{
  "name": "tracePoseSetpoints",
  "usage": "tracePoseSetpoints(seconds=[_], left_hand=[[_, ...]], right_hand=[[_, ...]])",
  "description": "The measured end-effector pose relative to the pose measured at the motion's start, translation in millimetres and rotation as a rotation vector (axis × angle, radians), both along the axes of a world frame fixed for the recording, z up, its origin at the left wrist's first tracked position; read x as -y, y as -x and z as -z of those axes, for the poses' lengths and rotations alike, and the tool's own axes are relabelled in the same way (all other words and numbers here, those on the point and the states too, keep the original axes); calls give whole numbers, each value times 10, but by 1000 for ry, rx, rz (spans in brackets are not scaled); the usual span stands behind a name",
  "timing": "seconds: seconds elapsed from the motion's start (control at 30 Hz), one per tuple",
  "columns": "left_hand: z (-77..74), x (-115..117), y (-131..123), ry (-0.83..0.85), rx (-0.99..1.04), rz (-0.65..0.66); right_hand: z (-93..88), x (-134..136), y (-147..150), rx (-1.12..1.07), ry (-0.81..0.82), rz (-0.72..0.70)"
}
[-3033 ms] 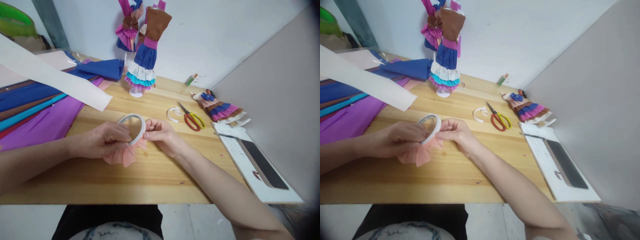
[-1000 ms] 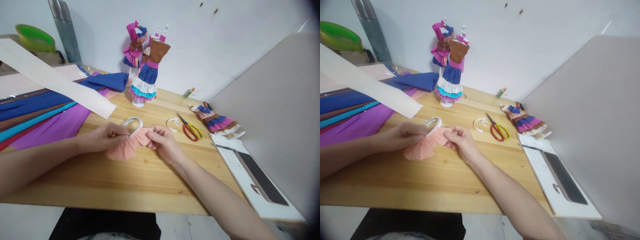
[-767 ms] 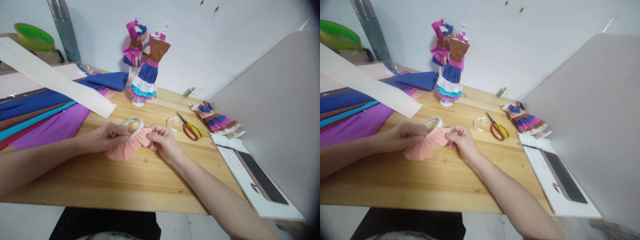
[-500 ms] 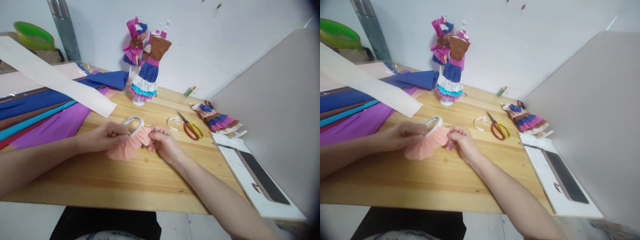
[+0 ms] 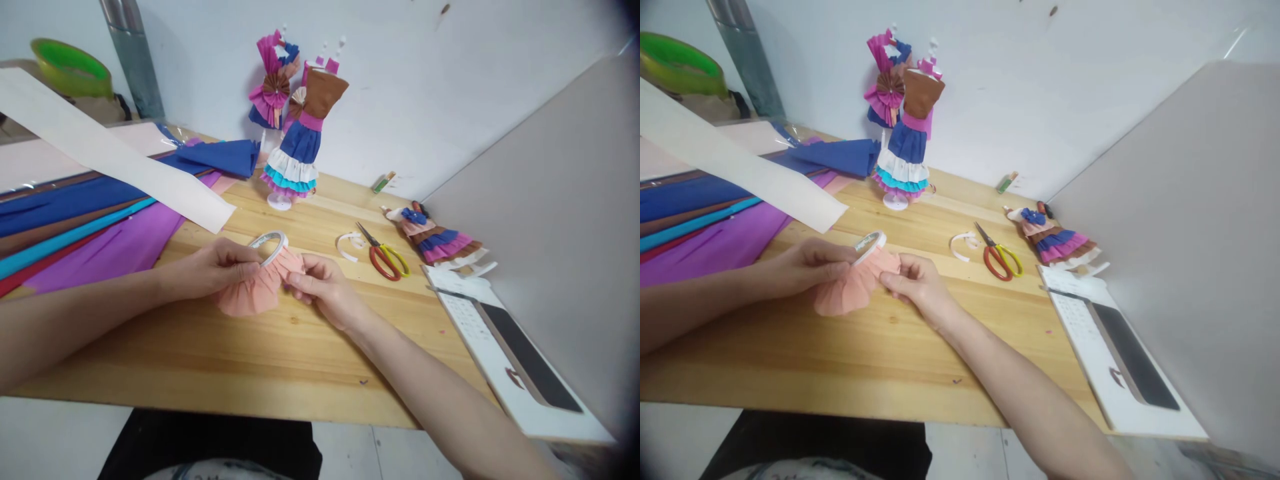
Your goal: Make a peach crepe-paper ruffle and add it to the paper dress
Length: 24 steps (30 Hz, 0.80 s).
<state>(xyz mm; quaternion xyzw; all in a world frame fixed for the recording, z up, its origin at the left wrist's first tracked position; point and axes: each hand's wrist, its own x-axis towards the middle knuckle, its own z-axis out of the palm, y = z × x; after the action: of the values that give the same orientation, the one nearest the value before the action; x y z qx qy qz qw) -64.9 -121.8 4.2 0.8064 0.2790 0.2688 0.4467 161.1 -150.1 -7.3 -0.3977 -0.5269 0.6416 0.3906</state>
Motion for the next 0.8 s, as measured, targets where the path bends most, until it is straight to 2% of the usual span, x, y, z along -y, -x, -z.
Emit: tracePoseSetpoints(seconds=[0.2,0.43,0.67,0.8], left_hand=[[9,-17,10,58,19,12],[-5,-7,-5,61,35,19],[2,-23,-2,87,26,-3],[6,-26,3,77,7,8]], right_hand=[[45,-24,-11,-132,58,29],[87,29,42,-73,-3,61],[76,8,20,-175,163,44],[46,-2,14,-225,199,98]])
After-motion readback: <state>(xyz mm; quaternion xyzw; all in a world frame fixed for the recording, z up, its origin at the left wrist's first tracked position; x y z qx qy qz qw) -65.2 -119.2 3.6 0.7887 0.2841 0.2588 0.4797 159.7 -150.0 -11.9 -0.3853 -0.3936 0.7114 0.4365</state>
